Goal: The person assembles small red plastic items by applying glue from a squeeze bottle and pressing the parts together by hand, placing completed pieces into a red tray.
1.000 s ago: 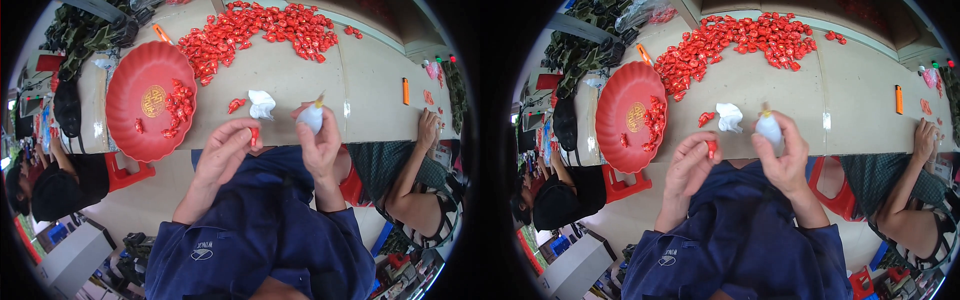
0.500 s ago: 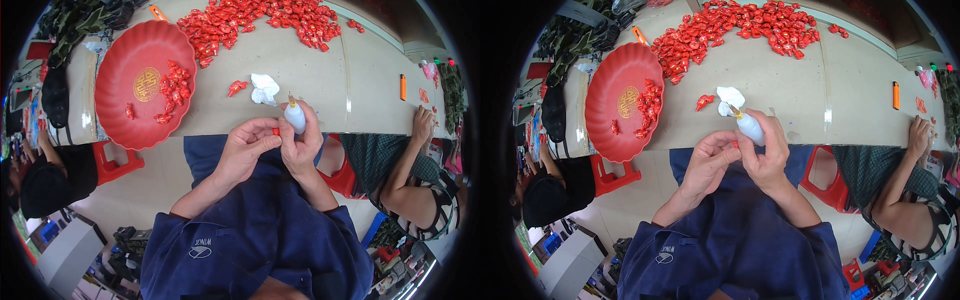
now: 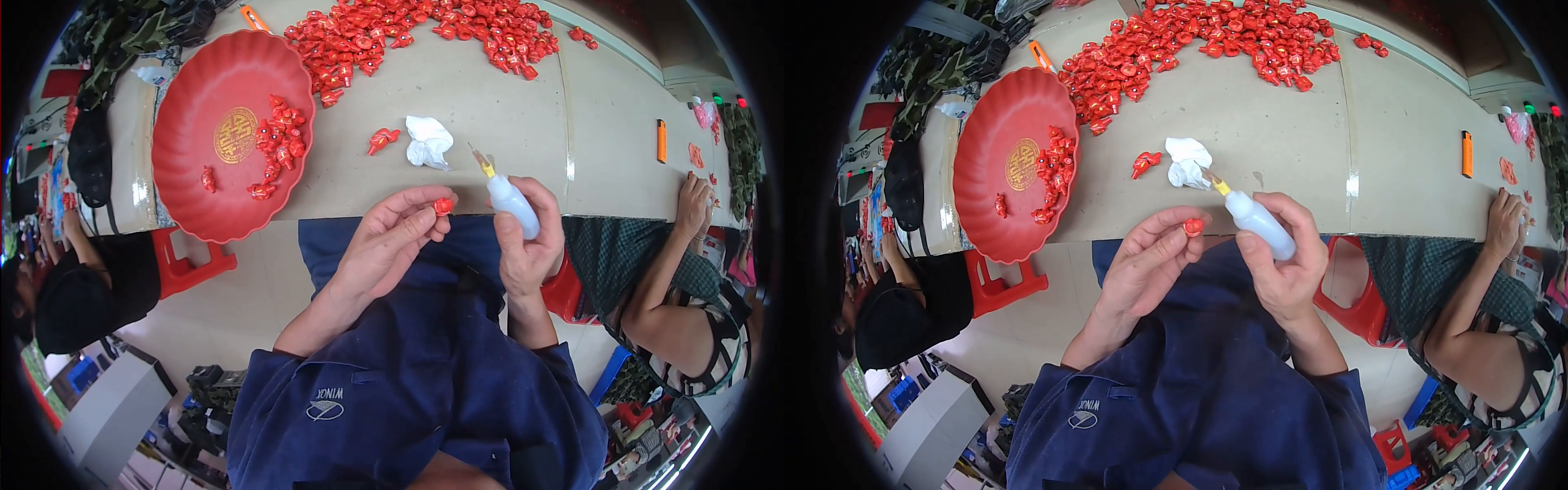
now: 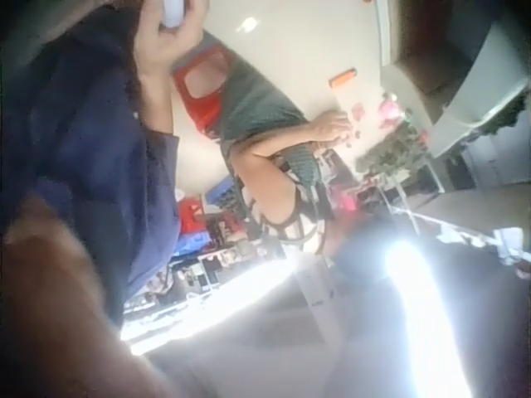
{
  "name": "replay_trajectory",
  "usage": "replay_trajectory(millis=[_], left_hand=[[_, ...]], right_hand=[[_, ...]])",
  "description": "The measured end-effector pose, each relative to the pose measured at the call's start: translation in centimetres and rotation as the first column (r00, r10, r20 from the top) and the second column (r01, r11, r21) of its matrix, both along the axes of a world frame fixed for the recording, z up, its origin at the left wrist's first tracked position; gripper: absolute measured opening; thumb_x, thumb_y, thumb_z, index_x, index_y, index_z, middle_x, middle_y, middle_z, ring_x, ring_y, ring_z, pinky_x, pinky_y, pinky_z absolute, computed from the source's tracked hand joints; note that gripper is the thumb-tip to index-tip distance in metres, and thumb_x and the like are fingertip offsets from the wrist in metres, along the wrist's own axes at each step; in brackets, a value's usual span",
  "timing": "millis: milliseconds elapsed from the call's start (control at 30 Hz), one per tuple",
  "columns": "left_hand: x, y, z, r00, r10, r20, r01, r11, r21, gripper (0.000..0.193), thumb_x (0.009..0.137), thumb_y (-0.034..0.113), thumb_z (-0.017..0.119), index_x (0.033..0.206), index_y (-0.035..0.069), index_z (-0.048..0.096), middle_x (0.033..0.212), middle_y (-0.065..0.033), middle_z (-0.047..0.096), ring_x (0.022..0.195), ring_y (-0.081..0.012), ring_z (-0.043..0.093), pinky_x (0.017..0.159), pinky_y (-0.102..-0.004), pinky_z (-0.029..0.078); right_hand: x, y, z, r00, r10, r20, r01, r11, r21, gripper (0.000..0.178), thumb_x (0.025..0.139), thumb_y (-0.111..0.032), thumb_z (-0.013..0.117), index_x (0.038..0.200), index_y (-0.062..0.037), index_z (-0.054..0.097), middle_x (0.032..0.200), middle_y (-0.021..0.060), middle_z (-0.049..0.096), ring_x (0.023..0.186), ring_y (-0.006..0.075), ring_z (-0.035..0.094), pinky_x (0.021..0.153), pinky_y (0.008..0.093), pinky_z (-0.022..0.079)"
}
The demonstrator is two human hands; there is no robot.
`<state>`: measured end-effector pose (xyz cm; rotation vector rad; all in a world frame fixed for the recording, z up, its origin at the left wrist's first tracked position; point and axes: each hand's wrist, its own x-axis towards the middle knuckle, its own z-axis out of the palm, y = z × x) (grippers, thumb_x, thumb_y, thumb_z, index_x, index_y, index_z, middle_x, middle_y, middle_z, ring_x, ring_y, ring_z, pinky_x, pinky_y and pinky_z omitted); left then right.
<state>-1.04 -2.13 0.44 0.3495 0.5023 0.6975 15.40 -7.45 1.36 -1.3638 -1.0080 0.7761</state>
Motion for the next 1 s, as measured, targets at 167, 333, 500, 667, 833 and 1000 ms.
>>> replay_trajectory(millis=[167, 333, 500, 667, 833, 1000], left_hand=[[0.0, -0.4, -0.1, 0.996, 0.039, -0.086, -0.035, 0.998, 0.05, 0.026, 0.087, 0.005, 0.052, 0.112, -0.002, 0.052, 0.1, -0.0096, 0.06, 0.082, -0.0135, 0.057, 0.071, -0.024, 0.047], [0.1, 0.0, -1.2, 0.997, 0.04, 0.059, -0.041, 0.999, 0.013, 0.022, 0.089, 0.009, 0.051, 0.109, 0.0, 0.053, 0.097, -0.0104, 0.06, 0.078, -0.0144, 0.057, 0.069, -0.0248, 0.047], [0.2, -0.1, -1.8, 0.99, 0.07, 0.119, -0.067, 0.997, -0.026, 0.023, 0.091, 0.014, 0.049, 0.111, 0.003, 0.052, 0.093, -0.0079, 0.058, 0.077, -0.014, 0.055, 0.067, -0.0252, 0.045], [0.4, 0.0, -2.0, 0.981, 0.044, 0.187, -0.044, 0.999, -0.003, 0.024, 0.091, 0.016, 0.049, 0.112, 0.003, 0.052, 0.089, -0.005, 0.055, 0.079, -0.0136, 0.053, 0.071, -0.0263, 0.044], [0.5, 0.1, -1.6, 0.985, 0.012, 0.174, -0.01, 1.0, -0.017, 0.023, 0.09, 0.017, 0.051, 0.11, 0.008, 0.051, 0.093, -0.0032, 0.052, 0.076, -0.0099, 0.05, 0.073, -0.0252, 0.038], [0.5, 0.1, -1.4, 0.98, 0.016, 0.198, -0.008, 0.999, -0.045, 0.022, 0.09, 0.017, 0.05, 0.11, 0.007, 0.05, 0.096, -0.0041, 0.05, 0.078, -0.0101, 0.05, 0.072, -0.0246, 0.038]], right_hand=[[1.0, -0.3, 0.7, 0.999, -0.01, 0.033, 0.009, 0.999, 0.038, 0.036, 0.078, -0.018, 0.068, 0.104, 0.0028, 0.054, 0.09, 0.0087, 0.06, 0.079, 0.0119, 0.056, 0.07, 0.0224, 0.044], [1.5, -0.3, 1.6, 0.998, 0.017, 0.058, -0.02, 0.998, 0.054, 0.038, 0.07, -0.013, 0.074, 0.1, 0.0032, 0.057, 0.083, 0.0073, 0.061, 0.072, 0.0118, 0.056, 0.065, 0.0222, 0.044], [2.3, 0.1, 2.7, 0.971, 0.114, 0.21, -0.145, 0.98, 0.138, 0.036, 0.061, -0.01, 0.078, 0.09, 0.0046, 0.063, 0.072, 0.0083, 0.06, 0.057, 0.0122, 0.05, 0.05, 0.0225, 0.036], [2.1, 0.0, 3.0, 0.93, 0.125, 0.345, -0.185, 0.971, 0.148, 0.036, 0.059, -0.01, 0.079, 0.088, 0.005, 0.064, 0.064, 0.0077, 0.058, 0.052, 0.0129, 0.045, 0.046, 0.0246, 0.033], [1.6, 0.1, 3.0, 0.936, 0.121, 0.33, -0.173, 0.976, 0.133, 0.035, 0.059, -0.009, 0.078, 0.088, 0.0052, 0.064, 0.062, 0.0074, 0.057, 0.051, 0.0136, 0.046, 0.047, 0.0246, 0.033], [1.4, 0.2, 3.0, 0.94, 0.12, 0.32, -0.166, 0.979, 0.119, 0.033, 0.059, -0.008, 0.078, 0.086, 0.0053, 0.065, 0.062, 0.0076, 0.057, 0.051, 0.0136, 0.046, 0.046, 0.0246, 0.033]])
